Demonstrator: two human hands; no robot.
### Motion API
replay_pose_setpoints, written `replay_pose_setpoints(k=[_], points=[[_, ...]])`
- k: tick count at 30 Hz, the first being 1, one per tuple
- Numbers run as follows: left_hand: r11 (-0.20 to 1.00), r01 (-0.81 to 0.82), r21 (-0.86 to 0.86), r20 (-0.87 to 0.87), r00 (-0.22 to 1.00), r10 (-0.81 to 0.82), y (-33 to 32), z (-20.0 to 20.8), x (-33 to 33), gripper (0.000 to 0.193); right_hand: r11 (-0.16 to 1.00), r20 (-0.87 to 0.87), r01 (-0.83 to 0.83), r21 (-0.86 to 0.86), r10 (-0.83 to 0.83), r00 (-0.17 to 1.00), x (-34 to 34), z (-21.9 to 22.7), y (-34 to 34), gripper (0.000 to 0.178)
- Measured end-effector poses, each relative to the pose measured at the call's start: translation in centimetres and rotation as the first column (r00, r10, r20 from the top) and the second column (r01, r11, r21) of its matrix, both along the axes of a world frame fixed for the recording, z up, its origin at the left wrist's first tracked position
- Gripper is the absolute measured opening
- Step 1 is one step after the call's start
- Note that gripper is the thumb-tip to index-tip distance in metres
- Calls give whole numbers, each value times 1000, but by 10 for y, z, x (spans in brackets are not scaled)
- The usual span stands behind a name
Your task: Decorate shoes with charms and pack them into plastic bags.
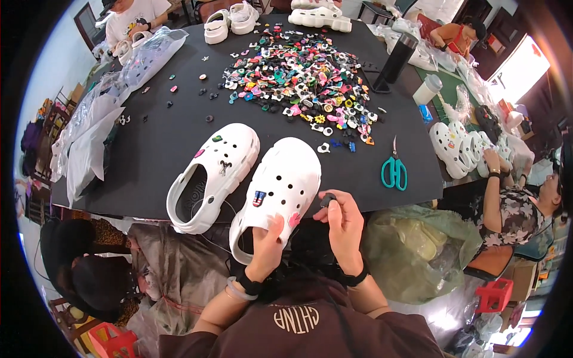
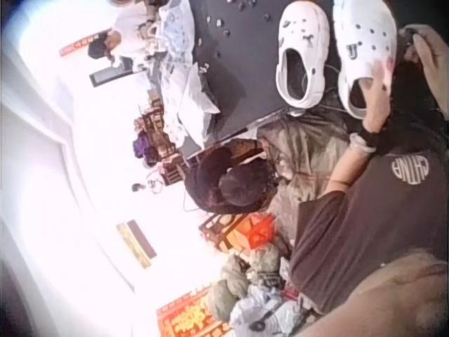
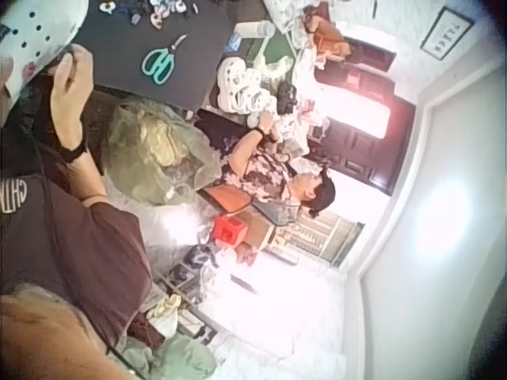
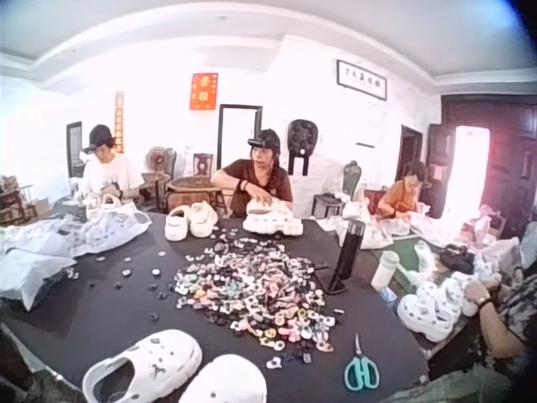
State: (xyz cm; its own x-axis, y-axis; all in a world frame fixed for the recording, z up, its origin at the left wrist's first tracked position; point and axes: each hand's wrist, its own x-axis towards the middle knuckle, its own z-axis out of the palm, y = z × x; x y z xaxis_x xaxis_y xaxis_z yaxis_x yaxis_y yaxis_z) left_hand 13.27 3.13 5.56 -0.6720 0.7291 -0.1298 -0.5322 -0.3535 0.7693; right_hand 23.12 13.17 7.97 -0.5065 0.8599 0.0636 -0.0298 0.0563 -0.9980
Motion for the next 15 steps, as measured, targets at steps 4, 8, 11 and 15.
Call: replay_pose_setpoints(k=[4, 8, 11, 15], points=[[999, -21, 23, 30, 999, 21, -3, 2, 1, 43, 996, -8, -49, 79, 50, 999, 1, -6, -3, 6], [996, 14, -83, -21, 1000, -16, -8, 2, 0, 41, 991, -203, -103, -88, 84, 976, -6, -8, -11, 9], [995, 18, -95, -75, 997, -25, -13, 2, 3, 38, 983, -240, -64, -172, 22, 971, -10, 1, -18, 9], [999, 21, -26, -40, 999, -22, -15, 9, 6, 33, 988, -151, -69, 141, 91, 984, -9, -10, -26, 17]])
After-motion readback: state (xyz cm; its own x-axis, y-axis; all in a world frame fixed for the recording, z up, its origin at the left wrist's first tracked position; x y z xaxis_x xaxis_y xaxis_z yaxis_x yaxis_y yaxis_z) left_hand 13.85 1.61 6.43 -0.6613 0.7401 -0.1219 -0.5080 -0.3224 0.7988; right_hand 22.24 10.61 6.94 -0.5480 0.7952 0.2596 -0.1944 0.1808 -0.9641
